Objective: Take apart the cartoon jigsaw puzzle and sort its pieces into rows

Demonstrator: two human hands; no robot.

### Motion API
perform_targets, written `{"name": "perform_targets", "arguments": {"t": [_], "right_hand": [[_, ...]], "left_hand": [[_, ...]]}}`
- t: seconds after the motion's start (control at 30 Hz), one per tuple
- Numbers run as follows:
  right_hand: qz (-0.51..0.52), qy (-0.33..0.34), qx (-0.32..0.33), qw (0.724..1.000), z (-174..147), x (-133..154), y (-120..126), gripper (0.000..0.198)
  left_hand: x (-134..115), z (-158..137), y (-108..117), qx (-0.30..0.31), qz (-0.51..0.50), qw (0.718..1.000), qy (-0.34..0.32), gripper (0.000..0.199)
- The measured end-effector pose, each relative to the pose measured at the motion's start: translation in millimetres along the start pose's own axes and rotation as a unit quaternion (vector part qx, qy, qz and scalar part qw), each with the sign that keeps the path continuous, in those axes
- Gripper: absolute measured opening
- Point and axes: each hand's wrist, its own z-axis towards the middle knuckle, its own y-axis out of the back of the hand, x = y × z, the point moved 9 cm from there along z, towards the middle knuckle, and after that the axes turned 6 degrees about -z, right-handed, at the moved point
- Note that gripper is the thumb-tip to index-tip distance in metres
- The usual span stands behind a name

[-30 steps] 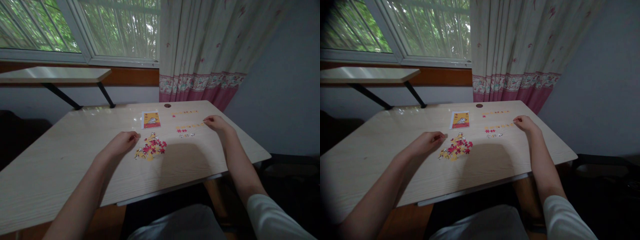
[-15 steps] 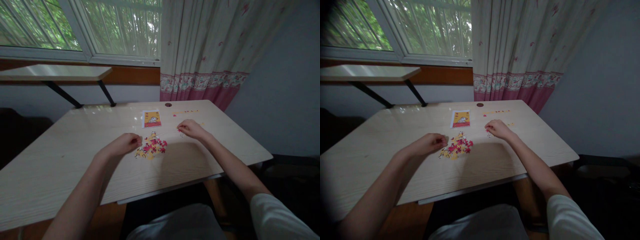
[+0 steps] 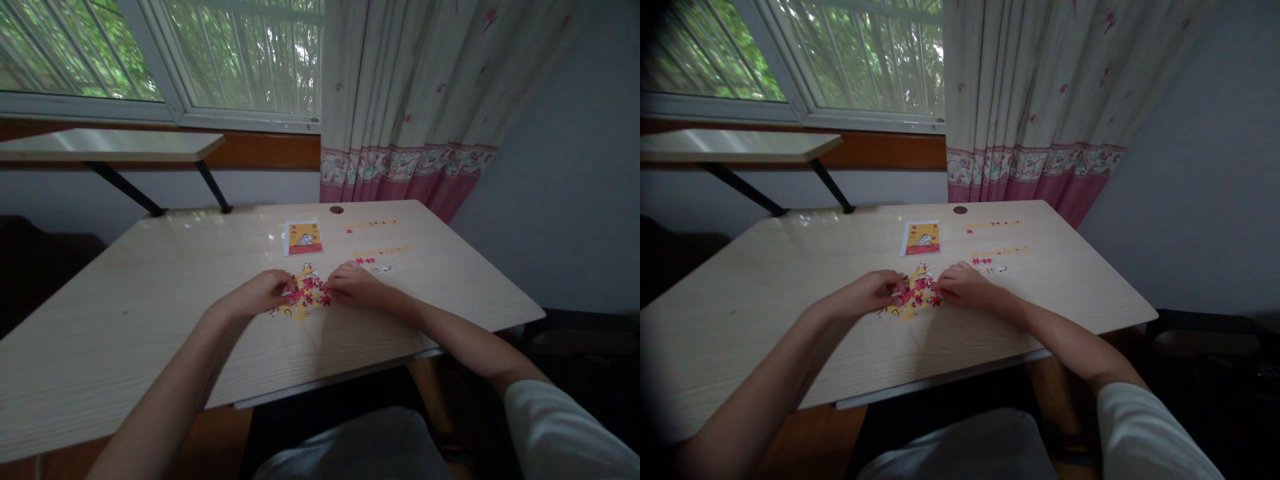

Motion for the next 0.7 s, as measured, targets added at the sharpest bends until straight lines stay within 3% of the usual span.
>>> {"name": "perform_targets", "arguments": {"t": [0.23, 0.57, 0.7], "right_hand": [[0.052, -0.014, -0.004, 0.999, -1, 0, -8, 0.015], [0.049, -0.013, -0.021, 0.999, -1, 1, -6, 0.017], [0.066, -0.026, -0.06, 0.996, -1, -1, -1, 0.019]], "left_hand": [[16, 1, -3, -0.015, -0.091, 0.995, 0.042, 0.016], [13, 1, 4, -0.059, -0.09, 0.993, 0.048, 0.018], [4, 6, -4, -0.076, -0.235, 0.968, 0.045, 0.024]]}}
